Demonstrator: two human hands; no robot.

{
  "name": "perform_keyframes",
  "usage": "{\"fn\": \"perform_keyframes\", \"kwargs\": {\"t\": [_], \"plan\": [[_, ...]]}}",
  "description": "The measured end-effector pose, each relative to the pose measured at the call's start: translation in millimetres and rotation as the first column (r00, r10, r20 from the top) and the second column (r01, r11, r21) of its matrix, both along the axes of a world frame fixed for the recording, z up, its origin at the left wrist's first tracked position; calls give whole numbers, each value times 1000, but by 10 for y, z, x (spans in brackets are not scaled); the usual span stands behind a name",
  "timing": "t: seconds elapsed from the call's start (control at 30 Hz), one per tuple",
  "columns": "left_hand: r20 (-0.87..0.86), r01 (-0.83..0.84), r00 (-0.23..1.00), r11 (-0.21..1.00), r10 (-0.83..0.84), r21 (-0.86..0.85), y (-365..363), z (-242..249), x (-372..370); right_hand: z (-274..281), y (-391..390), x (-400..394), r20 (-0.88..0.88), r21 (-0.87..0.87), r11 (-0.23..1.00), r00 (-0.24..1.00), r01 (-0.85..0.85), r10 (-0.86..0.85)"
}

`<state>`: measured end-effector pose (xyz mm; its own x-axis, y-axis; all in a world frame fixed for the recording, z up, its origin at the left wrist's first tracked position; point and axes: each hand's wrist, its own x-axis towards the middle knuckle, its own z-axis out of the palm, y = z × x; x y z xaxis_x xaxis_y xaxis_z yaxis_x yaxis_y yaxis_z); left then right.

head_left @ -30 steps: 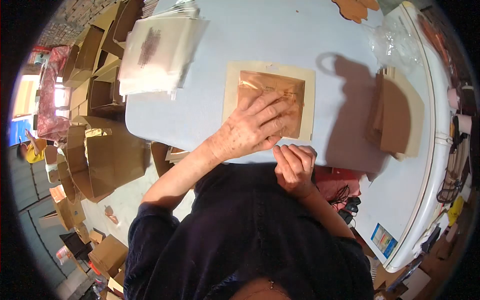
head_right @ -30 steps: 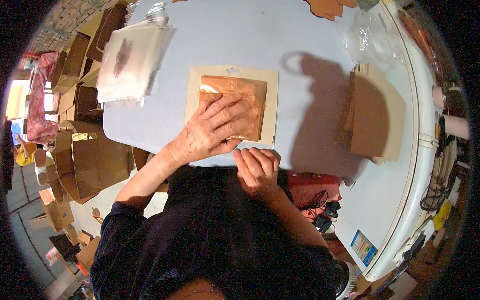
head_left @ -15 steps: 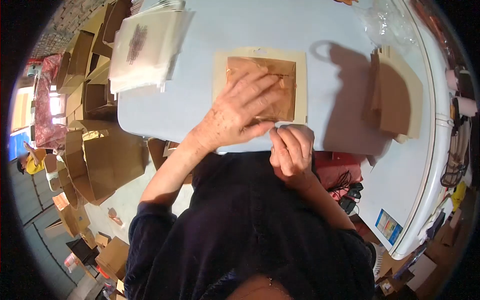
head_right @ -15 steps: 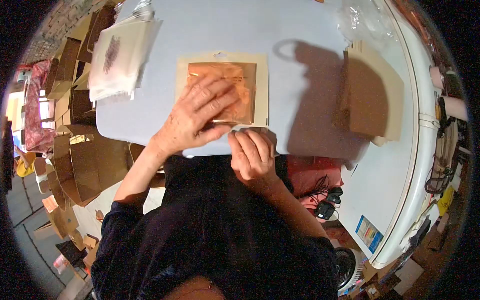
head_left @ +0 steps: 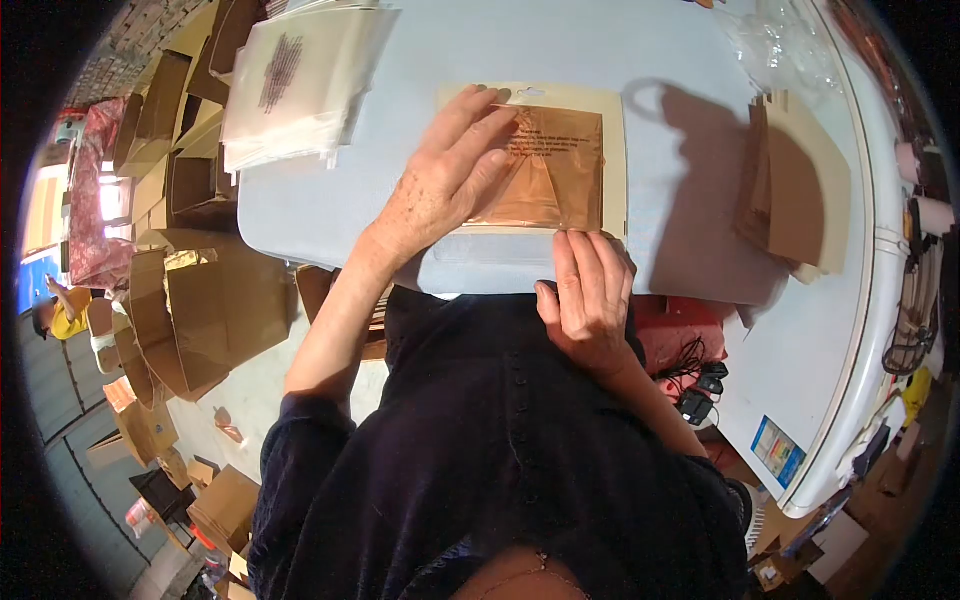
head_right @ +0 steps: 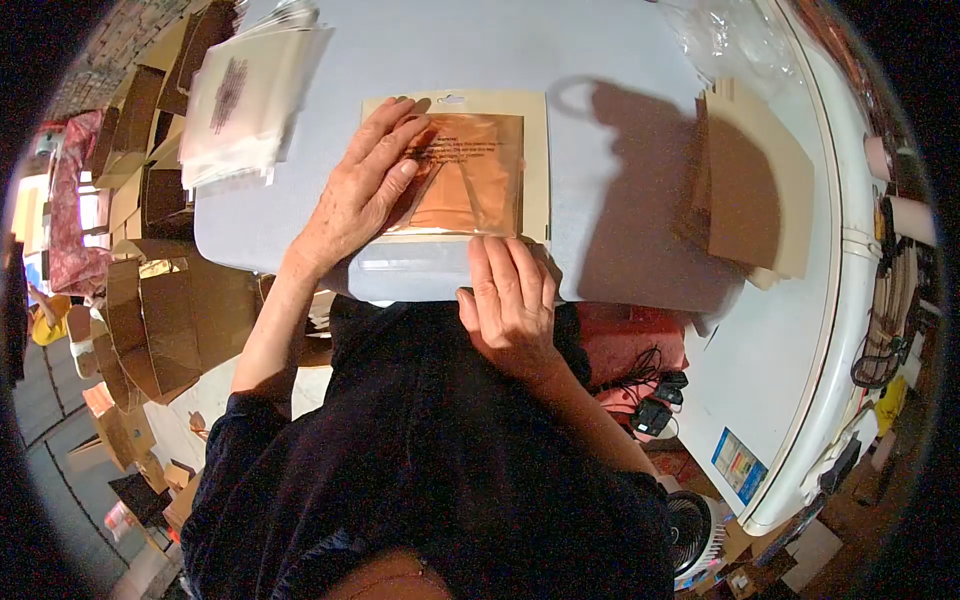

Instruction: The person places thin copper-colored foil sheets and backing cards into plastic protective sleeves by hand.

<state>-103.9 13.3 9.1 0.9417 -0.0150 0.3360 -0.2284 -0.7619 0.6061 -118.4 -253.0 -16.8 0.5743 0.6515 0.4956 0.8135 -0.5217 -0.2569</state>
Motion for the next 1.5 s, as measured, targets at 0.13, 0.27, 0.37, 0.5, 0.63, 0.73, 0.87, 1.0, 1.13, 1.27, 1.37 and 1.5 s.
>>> {"fn": "perform_keyframes", "kwargs": {"t": [0.13, 0.27, 0.37, 0.5, 0.63, 0.73, 0.87, 1.0, 1.13, 1.27, 1.37, 1.5], "plan": [[75, 2, 997, 999, -6, 45, -2, -25, 25, 14, -1, -15, -22, 8, 1000, 1000, 6, -6], [73, -8, 997, 998, 3, 69, -18, -26, 27, -53, -13, -24, -11, 40, 999, 1000, 11, -10], [51, -12, 999, 997, 9, 75, -22, -10, 19, -66, -12, -36, -11, 57, 998, 1000, -1, 2], [14, -24, 1000, 996, 23, 89, -23, -15, 21, -85, -36, -37, 10, 59, 998, 1000, -17, 17], [31, -24, 999, 996, 22, 82, -29, -23, 21, -88, -59, -54, 2, 51, 999, 1000, -17, 17], [42, -30, 999, 997, 27, 73, -35, -26, 21, -83, -57, -69, -2, 22, 1000, 1000, -8, 8], [44, -31, 999, 996, 28, 78, -32, -28, 22, -84, -51, -69, -19, 2, 1000, 1000, -10, 10], [57, -27, 998, 996, 22, 90, -34, -24, 20, -90, -27, -66, -37, 16, 1000, 999, -6, 6], [58, -31, 998, 993, 25, 112, -32, -31, 15, -97, -11, -57, -46, 9, 1000, 999, -6, 6], [59, -35, 998, 991, 27, 128, -43, -35, 17, -107, -6, -61, -43, -4, 1000, 999, 3, -3], [66, -40, 997, 987, 30, 156, -52, -53, 21, -107, -1, -66, -42, -16, 1000, 999, 12, -13], [89, -42, 996, 979, 25, 201, -99, -9, 9, -43, 13, -61, -46, -45, 999, 999, 23, -25]]}}
